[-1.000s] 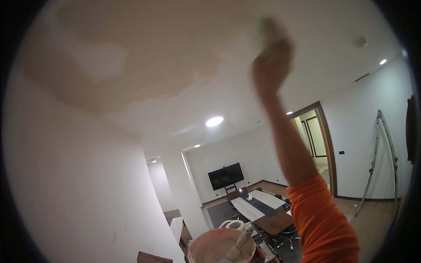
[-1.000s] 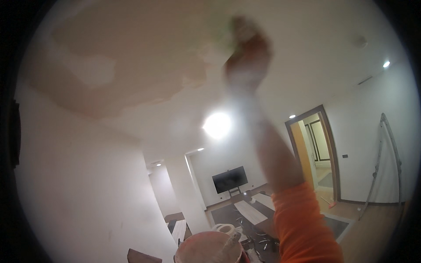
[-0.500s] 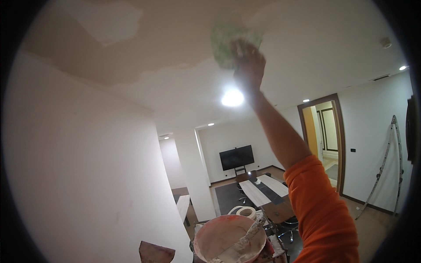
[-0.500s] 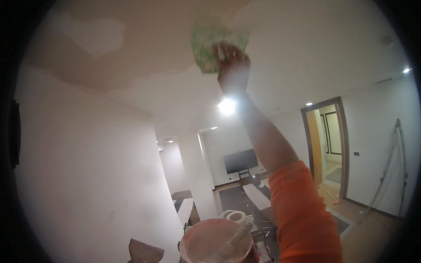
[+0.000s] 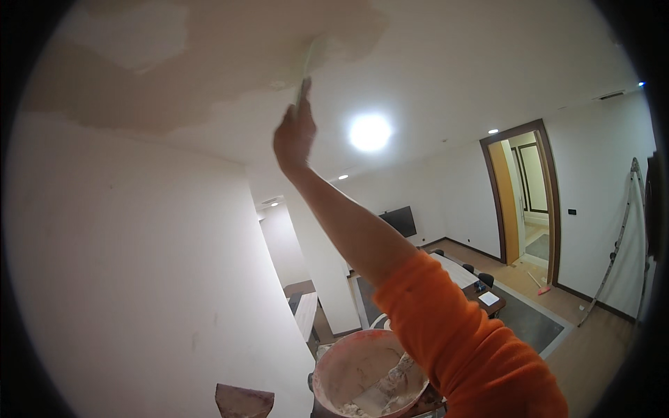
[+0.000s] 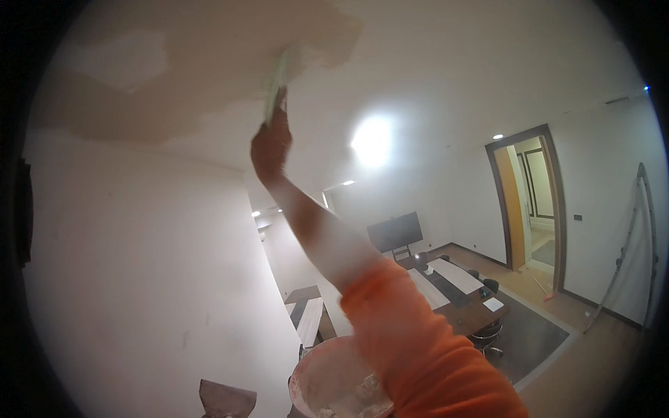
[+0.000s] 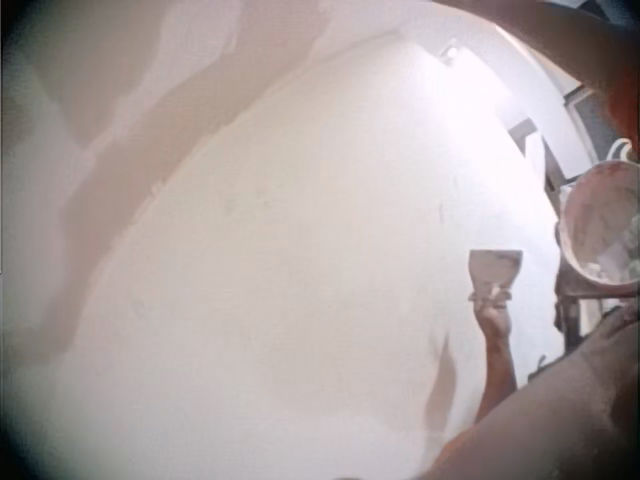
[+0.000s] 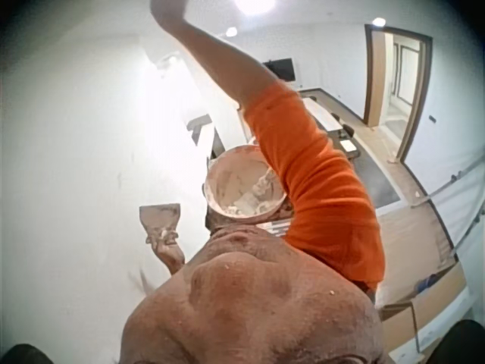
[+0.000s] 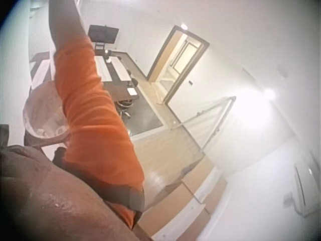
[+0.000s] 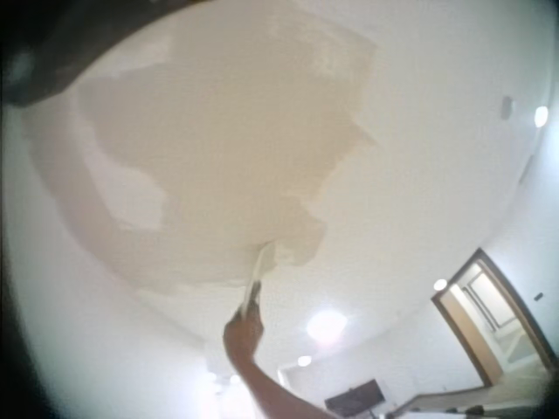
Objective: The person scoops plaster from a bucket using a trowel and applies it to the ceiling with a green float. They repeatedly smooth the surface, reload material, and continue spreading plaster across the ceiling area.
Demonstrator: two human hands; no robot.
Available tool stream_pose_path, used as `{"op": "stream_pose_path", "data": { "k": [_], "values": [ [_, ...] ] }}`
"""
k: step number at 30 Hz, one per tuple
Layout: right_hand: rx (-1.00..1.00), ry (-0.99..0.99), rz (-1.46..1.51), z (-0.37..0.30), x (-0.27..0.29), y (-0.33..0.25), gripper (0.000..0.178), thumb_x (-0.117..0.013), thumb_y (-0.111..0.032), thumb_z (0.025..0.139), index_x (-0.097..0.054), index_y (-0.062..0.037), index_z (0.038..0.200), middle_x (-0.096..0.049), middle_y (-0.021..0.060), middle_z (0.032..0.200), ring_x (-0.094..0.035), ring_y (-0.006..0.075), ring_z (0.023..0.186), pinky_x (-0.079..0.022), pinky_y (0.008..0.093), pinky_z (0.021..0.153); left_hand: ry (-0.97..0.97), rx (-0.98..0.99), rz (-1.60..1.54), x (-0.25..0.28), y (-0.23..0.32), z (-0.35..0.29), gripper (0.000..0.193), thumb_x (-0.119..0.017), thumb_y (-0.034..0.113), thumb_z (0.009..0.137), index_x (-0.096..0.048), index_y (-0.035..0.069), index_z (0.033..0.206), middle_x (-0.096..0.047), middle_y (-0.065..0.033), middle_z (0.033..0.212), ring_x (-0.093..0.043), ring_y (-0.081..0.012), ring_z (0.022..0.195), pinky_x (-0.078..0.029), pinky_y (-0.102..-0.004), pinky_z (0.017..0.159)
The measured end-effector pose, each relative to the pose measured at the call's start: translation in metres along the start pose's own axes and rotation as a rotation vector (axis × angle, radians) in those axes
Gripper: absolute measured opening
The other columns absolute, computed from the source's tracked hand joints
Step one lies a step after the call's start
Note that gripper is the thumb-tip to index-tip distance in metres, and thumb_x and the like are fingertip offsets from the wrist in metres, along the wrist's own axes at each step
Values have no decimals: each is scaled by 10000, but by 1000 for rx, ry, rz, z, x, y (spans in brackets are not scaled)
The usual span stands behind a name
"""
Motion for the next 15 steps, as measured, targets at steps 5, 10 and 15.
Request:
{"op": "stream_pose_path", "data": {
  "k": [5,10,15],
  "values": [
    [434,338,-196,53,102,-35,508,-403,67,931,-467,-24,1427,-490,156,1456,-457,322,1353,-364,392,1129,28,-11,-36,32,-24,-3,225,-567,50,840,-569,4,1061,-589,-71,863,-575,-170,701,-472,-299,628],
    [817,507,-647,128,145,-95,519,-535,76,864,-598,-114,1342,-596,156,1322,-532,319,1234,-435,438,1023,125,9,-3,45,-44,-16,240,-566,64,864,-614,-25,1081,-618,-84,901,-599,-175,737,-483,-293,658],
    [710,165,-839,83,94,4,700,-573,26,707,-556,-209,1366,-518,23,1417,-467,276,1301,-402,440,1009,32,42,-84,8,-31,-16,250,-577,45,825,-571,-10,1069,-589,-82,875,-580,-178,715,-485,-303,649]
  ]
}}
Point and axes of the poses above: each hand's wrist, its own z-axis towards the middle knuckle, its own x-axis out of the back of the hand, y = z × x, the point moved 2 cm from there along z, towards the middle knuckle
